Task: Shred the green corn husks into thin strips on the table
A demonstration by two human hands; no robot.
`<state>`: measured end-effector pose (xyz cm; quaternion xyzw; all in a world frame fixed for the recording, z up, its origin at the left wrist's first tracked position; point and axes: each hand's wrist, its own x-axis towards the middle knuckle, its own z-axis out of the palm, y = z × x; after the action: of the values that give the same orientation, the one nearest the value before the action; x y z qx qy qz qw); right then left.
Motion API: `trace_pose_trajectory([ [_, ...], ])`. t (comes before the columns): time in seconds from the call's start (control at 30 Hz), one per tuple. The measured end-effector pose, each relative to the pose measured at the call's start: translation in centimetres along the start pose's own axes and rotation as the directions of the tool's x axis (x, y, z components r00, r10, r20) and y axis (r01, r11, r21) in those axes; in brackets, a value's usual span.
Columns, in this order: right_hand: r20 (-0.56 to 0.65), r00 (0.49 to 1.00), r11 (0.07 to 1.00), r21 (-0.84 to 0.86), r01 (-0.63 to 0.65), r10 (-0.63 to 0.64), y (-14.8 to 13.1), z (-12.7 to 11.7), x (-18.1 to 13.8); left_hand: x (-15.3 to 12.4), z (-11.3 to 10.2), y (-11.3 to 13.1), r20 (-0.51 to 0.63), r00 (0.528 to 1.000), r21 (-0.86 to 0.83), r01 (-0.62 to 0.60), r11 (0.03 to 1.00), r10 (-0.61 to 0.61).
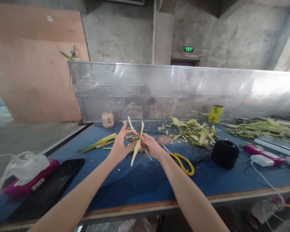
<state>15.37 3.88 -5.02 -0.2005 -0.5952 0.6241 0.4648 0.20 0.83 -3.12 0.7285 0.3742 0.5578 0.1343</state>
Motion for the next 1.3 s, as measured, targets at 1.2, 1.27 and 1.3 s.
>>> trace_pose_trajectory([
  [1.2,-0.137,0.990,0.974,-0.225,-0.009,-0.022,-0.3,-0.4,0.3,0.6,0.9,-1.1,0.210,0.907,-0.577,0.417,0.702,-0.366],
  [1.27,-0.142,0.990,0.977,-0.212,-0.026,-0.005,-0.4,-0.5,0.3,0.6,0.8,-1.0,0.220,0.891,-0.569,0.448,0.690,-0.397],
  [1.3,-0.142,0.990,0.978,-0.204,-0.030,0.001,-0.5,-0.5,0.3,0.6,0.8,-0.9,0.214,0.882,-0.547,0.463,0.697,-0.419],
])
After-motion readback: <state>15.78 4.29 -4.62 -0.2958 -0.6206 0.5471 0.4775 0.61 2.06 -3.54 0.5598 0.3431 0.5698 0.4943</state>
